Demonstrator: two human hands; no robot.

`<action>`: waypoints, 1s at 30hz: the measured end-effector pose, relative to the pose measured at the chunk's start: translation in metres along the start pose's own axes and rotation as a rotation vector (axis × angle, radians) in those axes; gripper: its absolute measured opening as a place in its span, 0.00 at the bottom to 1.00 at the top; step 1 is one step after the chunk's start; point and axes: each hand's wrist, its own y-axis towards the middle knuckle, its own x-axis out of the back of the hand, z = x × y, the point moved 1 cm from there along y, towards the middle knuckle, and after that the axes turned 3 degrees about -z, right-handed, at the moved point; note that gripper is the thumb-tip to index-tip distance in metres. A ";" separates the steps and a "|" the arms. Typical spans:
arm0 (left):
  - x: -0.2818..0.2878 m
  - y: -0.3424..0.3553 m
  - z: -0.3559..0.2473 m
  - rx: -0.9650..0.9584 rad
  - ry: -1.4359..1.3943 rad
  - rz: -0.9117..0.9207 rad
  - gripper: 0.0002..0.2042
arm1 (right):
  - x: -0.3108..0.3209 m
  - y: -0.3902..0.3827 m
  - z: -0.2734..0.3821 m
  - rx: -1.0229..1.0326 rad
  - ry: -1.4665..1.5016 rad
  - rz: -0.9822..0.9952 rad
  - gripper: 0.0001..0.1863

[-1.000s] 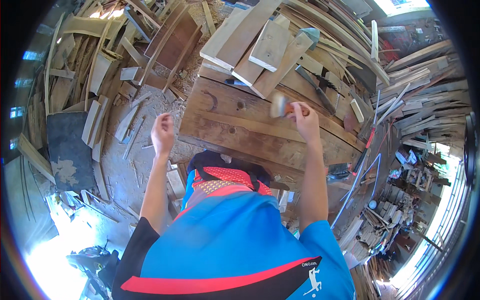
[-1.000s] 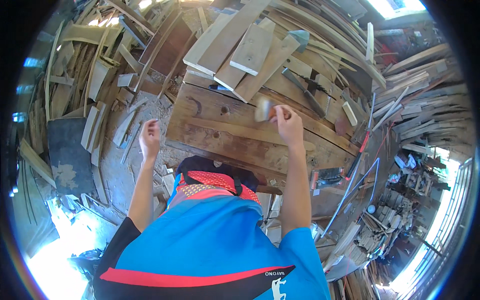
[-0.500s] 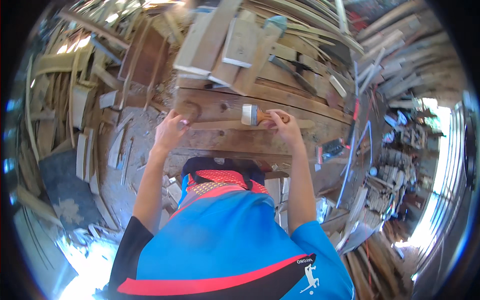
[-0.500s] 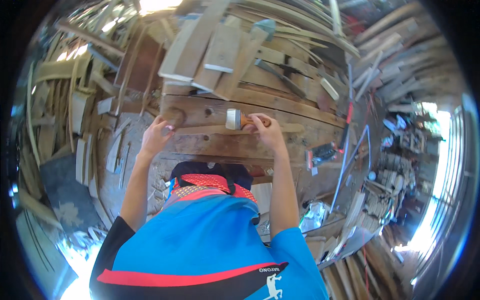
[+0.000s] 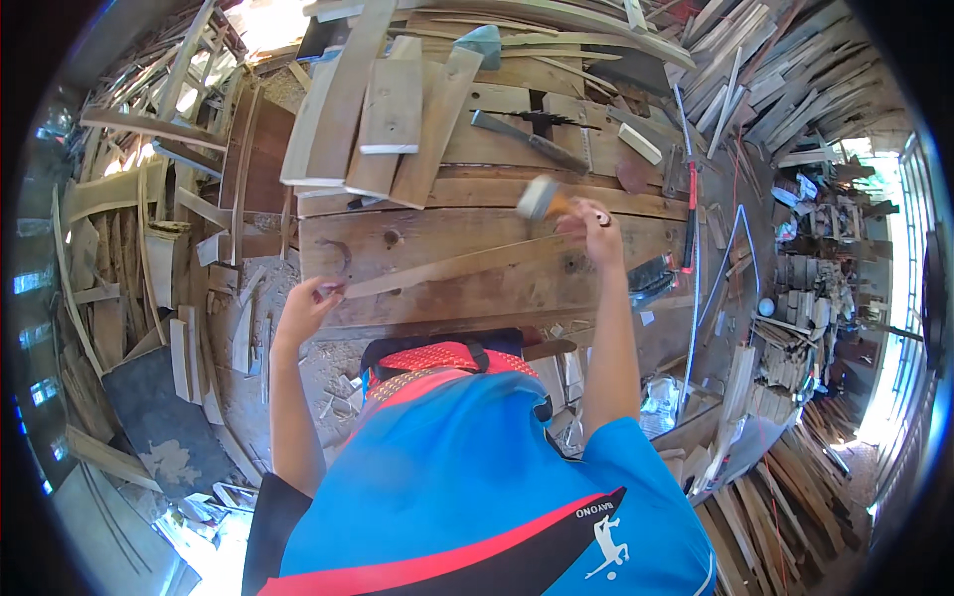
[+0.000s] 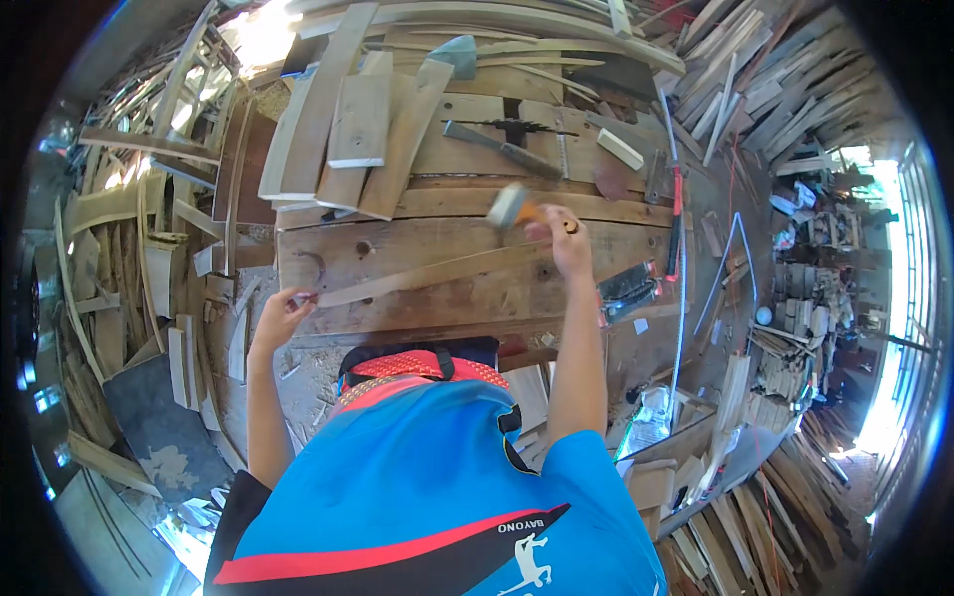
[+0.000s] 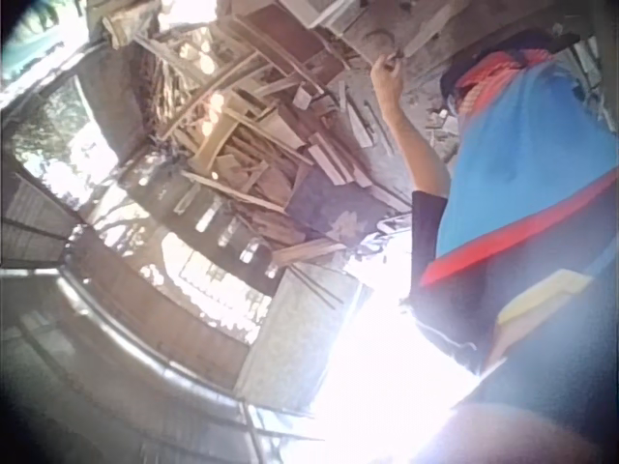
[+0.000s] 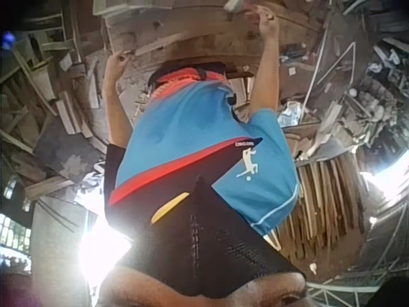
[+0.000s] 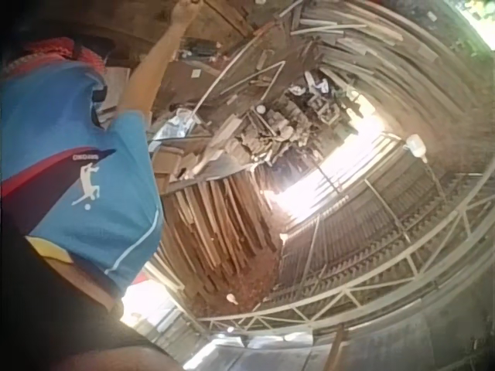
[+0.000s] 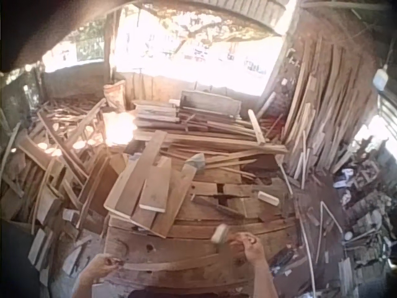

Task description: Preparing and measuring wood pieces at a workbench in a workshop.

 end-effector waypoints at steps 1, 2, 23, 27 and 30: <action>-0.002 -0.002 -0.003 0.039 -0.051 0.039 0.16 | 0.023 0.009 -0.003 -0.075 -0.050 0.188 0.20; -0.006 -0.008 -0.006 0.075 -0.066 0.070 0.15 | 0.046 0.018 -0.006 -0.077 -0.041 0.181 0.20; -0.118 -0.064 -0.035 0.622 -0.989 -0.488 0.15 | 0.232 0.116 -0.015 -0.062 0.030 0.033 0.14; -0.139 -0.061 -0.034 0.672 -1.054 -0.560 0.16 | 0.233 0.125 -0.018 -0.013 -0.086 -0.065 0.13; -0.144 -0.061 -0.029 0.708 -1.059 -0.585 0.17 | 0.219 0.126 -0.003 -0.068 0.049 0.273 0.14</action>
